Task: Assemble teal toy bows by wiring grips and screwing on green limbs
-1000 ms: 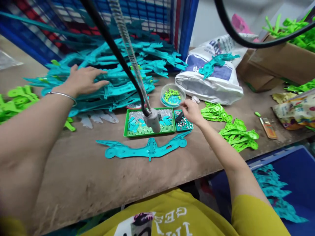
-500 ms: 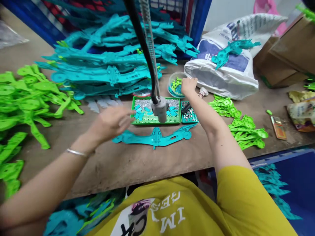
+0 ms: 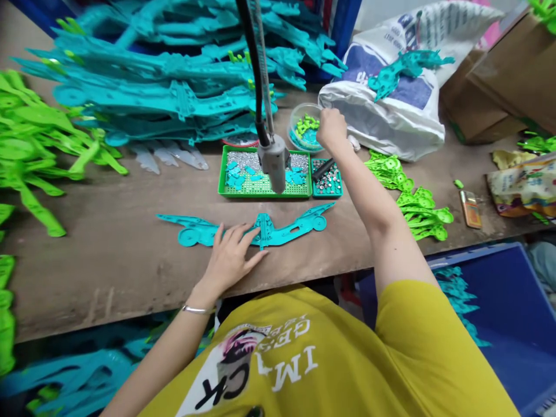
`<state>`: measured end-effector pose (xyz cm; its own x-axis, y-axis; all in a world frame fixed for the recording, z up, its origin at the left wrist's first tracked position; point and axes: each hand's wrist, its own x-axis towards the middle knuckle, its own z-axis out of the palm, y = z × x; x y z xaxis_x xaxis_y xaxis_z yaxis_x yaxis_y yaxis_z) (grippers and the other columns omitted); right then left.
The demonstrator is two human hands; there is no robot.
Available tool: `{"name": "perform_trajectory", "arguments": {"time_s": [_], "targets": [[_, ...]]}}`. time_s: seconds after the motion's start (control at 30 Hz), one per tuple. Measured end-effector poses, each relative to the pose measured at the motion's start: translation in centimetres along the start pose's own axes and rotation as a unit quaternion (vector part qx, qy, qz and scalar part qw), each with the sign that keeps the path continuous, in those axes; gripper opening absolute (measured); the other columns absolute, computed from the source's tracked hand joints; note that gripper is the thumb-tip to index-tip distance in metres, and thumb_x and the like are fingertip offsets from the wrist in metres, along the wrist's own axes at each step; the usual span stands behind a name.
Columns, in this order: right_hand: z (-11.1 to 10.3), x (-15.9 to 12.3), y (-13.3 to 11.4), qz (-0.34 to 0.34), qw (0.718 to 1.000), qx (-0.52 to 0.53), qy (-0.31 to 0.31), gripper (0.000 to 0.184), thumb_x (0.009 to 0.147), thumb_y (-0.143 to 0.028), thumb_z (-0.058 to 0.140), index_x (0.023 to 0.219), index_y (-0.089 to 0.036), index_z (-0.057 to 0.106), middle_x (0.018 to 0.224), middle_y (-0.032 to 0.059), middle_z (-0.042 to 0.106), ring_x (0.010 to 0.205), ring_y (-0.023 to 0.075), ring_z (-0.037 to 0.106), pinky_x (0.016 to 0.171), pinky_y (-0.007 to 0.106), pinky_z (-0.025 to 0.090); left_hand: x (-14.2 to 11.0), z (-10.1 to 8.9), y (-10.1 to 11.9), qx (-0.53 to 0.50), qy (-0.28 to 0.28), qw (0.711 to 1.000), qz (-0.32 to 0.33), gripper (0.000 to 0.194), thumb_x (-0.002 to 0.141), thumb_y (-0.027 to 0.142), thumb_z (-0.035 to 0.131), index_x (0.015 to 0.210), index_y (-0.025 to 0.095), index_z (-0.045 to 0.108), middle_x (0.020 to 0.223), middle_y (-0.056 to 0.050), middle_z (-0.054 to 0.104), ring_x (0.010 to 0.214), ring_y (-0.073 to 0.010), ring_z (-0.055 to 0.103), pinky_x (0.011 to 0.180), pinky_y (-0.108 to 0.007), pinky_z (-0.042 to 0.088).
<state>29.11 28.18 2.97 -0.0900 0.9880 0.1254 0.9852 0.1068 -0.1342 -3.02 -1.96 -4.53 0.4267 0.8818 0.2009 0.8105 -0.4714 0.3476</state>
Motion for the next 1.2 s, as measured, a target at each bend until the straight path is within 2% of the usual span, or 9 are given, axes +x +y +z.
{"name": "perform_trajectory", "arguments": {"time_s": [0.1, 0.2, 0.3, 0.4, 0.47, 0.57, 0.7, 0.93, 1.2], "targets": [[-3.1, -6.6, -0.2, -0.031, 0.997, 0.075, -0.013, 0.020, 0.087, -0.016, 0.061, 0.103, -0.009, 0.073, 0.105, 0.0175, 0.070, 0.105, 0.0318, 0.065, 0.101, 0.053, 0.050, -1.4, -0.1, 0.6, -0.018, 0.018, 1.000, -0.018, 0.057, 0.098, 0.044, 0.057, 0.149, 0.020, 0.052, 0.143, -0.019, 0.062, 0.133, -0.0366, 0.057, 0.124, -0.067, 0.024], [-4.6, -14.7, -0.6, -0.083, 0.983, 0.161, -0.033, 0.020, 0.080, -0.013, 0.064, 0.094, -0.016, 0.078, 0.086, 0.0075, 0.072, 0.081, 0.0214, 0.066, 0.083, 0.041, 0.055, -1.9, 0.0, 1.8, -0.021, 0.034, 0.999, -0.035, 0.071, 0.095, 0.045, 0.060, 0.160, 0.024, 0.038, 0.159, -0.021, 0.047, 0.146, -0.0407, 0.045, 0.124, -0.071, 0.018], [-3.9, -21.0, -0.9, -0.073, 0.965, 0.243, -0.065, 0.019, 0.082, -0.017, 0.063, 0.091, -0.019, 0.080, 0.084, 0.0048, 0.075, 0.072, 0.0175, 0.066, 0.071, 0.034, 0.054, -1.4, 0.5, 2.9, -0.014, 0.035, 0.998, -0.046, 0.072, 0.093, 0.052, 0.065, 0.158, 0.028, 0.043, 0.166, -0.021, 0.037, 0.152, -0.0451, 0.036, 0.121, -0.076, 0.018], [-2.5, -24.4, -1.1, -0.051, 0.957, 0.277, -0.071, 0.021, 0.085, -0.018, 0.061, 0.089, -0.021, 0.081, 0.086, 0.0050, 0.078, 0.076, 0.0180, 0.071, 0.072, 0.032, 0.055, -0.9, 1.3, 3.5, -0.015, 0.037, 0.998, -0.046, 0.055, 0.095, 0.048, 0.064, 0.147, 0.030, 0.058, 0.164, -0.020, 0.041, 0.147, -0.0439, 0.043, 0.119, -0.078, 0.020], [-1.8, -25.3, -1.3, -0.063, 0.958, 0.277, -0.047, 0.021, 0.083, -0.016, 0.061, 0.087, -0.021, 0.081, 0.090, 0.0059, 0.079, 0.083, 0.0195, 0.073, 0.077, 0.034, 0.057, -0.8, 1.8, 3.5, -0.020, 0.042, 0.998, -0.044, 0.044, 0.097, 0.042, 0.061, 0.141, 0.032, 0.063, 0.162, -0.018, 0.044, 0.143, -0.0404, 0.050, 0.119, -0.078, 0.020], [-1.2, -25.8, -1.6, -0.102, 0.959, 0.263, -0.014, 0.022, 0.083, -0.013, 0.060, 0.087, -0.021, 0.080, 0.098, 0.0072, 0.080, 0.092, 0.0212, 0.074, 0.086, 0.037, 0.058, -0.9, 2.2, 3.2, -0.025, 0.041, 0.998, -0.042, 0.040, 0.099, 0.038, 0.058, 0.138, 0.033, 0.066, 0.163, -0.018, 0.044, 0.140, -0.0382, 0.054, 0.120, -0.077, 0.021], [-0.7, -25.8, -1.6, -0.130, 0.968, 0.217, -0.007, 0.020, 0.086, -0.012, 0.057, 0.092, -0.020, 0.074, 0.095, 0.0080, 0.079, 0.090, 0.0224, 0.073, 0.084, 0.037, 0.057, -1.0, 2.2, 2.9, -0.040, 0.032, 0.998, -0.039, 0.040, 0.100, 0.038, 0.057, 0.138, 0.032, 0.066, 0.163, -0.019, 0.043, 0.142, -0.0386, 0.052, 0.121, -0.076, 0.022], [0.1, -24.9, -1.6, -0.192, 0.963, 0.185, -0.048, 0.022, 0.087, -0.009, 0.050, 0.098, -0.019, 0.066, 0.098, 0.0106, 0.075, 0.095, 0.0239, 0.069, 0.085, 0.035, 0.053, -0.8, 2.5, 2.1, -0.053, 0.032, 0.998, -0.028, 0.038, 0.100, 0.037, 0.057, 0.138, 0.034, 0.066, 0.162, -0.018, 0.045, 0.143, -0.0362, 0.052, 0.121, -0.074, 0.023], [-0.2, -24.1, -1.5, -0.213, 0.956, 0.182, -0.090, 0.025, 0.085, -0.004, 0.048, 0.096, -0.017, 0.066, 0.094, 0.0101, 0.074, 0.091, 0.0228, 0.069, 0.083, 0.033, 0.052, -0.7, 2.7, 1.7, -0.045, 0.037, 0.998, -0.023, 0.038, 0.100, 0.037, 0.058, 0.138, 0.036, 0.065, 0.162, -0.016, 0.046, 0.142, -0.0342, 0.054, 0.122, -0.071, 0.025]]}}
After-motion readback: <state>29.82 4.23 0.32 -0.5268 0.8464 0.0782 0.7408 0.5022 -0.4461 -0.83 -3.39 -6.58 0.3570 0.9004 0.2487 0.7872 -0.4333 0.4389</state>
